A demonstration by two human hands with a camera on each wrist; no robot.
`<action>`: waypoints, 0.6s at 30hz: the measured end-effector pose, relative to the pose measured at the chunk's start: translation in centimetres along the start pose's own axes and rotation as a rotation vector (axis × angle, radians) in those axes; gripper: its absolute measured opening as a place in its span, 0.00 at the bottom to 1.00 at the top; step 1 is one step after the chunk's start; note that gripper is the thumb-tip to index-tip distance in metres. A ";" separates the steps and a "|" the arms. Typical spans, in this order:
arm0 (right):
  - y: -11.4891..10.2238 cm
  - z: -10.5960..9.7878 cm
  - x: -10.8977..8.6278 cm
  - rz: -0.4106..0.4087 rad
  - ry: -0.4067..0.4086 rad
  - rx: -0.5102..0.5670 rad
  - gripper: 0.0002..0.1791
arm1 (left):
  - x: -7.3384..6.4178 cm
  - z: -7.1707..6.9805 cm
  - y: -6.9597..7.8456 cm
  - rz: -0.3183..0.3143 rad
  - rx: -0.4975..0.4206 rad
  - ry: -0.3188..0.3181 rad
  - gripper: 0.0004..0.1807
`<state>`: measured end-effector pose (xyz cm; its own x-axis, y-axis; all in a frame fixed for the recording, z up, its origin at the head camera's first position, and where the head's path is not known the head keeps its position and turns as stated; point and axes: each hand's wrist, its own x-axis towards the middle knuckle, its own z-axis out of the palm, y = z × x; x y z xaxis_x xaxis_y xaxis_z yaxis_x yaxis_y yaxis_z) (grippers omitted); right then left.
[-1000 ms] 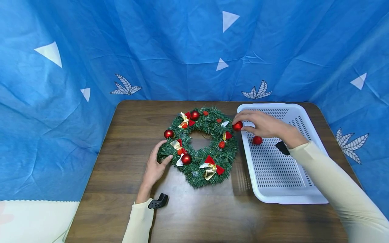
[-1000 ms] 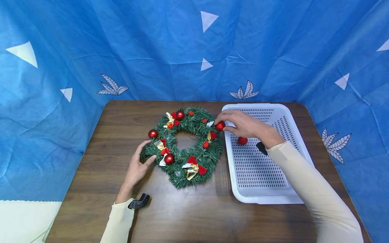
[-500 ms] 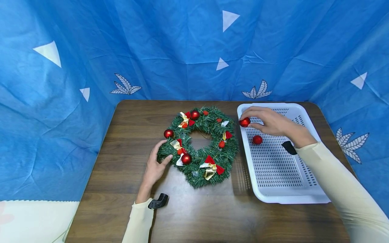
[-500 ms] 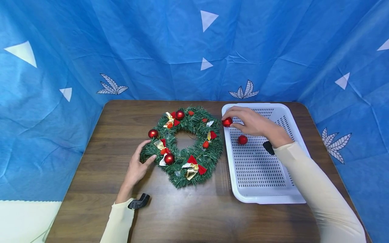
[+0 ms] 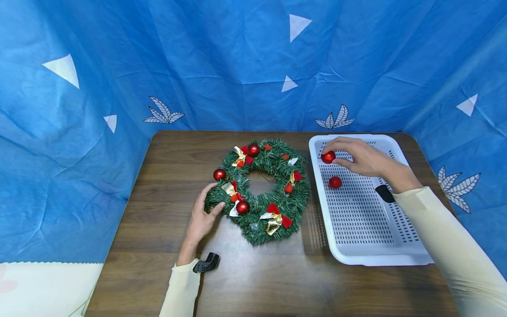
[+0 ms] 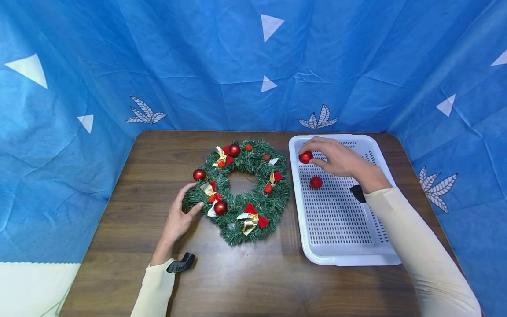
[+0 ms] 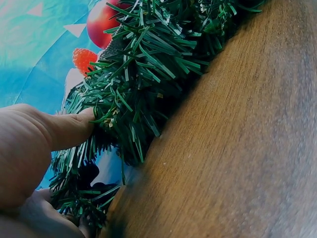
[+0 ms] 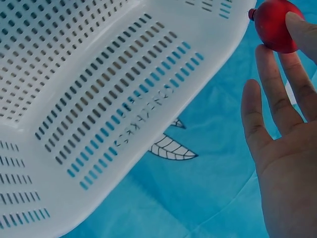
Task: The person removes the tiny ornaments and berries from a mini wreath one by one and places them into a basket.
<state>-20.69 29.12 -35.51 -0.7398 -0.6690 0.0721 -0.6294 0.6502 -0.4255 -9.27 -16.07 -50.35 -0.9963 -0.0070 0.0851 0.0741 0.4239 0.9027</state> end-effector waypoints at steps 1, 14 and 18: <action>0.1 0.0 -0.1 0.008 -0.002 -0.001 0.21 | 0.0 0.0 0.0 0.000 0.000 0.000 0.33; 2.1 0.0 -1.4 0.110 -0.010 -0.015 0.22 | 0.0 0.0 0.1 0.001 0.003 -0.001 0.33; 2.6 0.1 -1.8 0.142 -0.014 -0.016 0.22 | 0.0 0.0 0.1 -0.002 0.002 0.000 0.33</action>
<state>-20.95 32.04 -36.82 -0.8183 -0.5748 -0.0008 -0.5224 0.7444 -0.4158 -9.27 -16.04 -50.30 -0.9965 -0.0078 0.0834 0.0721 0.4261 0.9018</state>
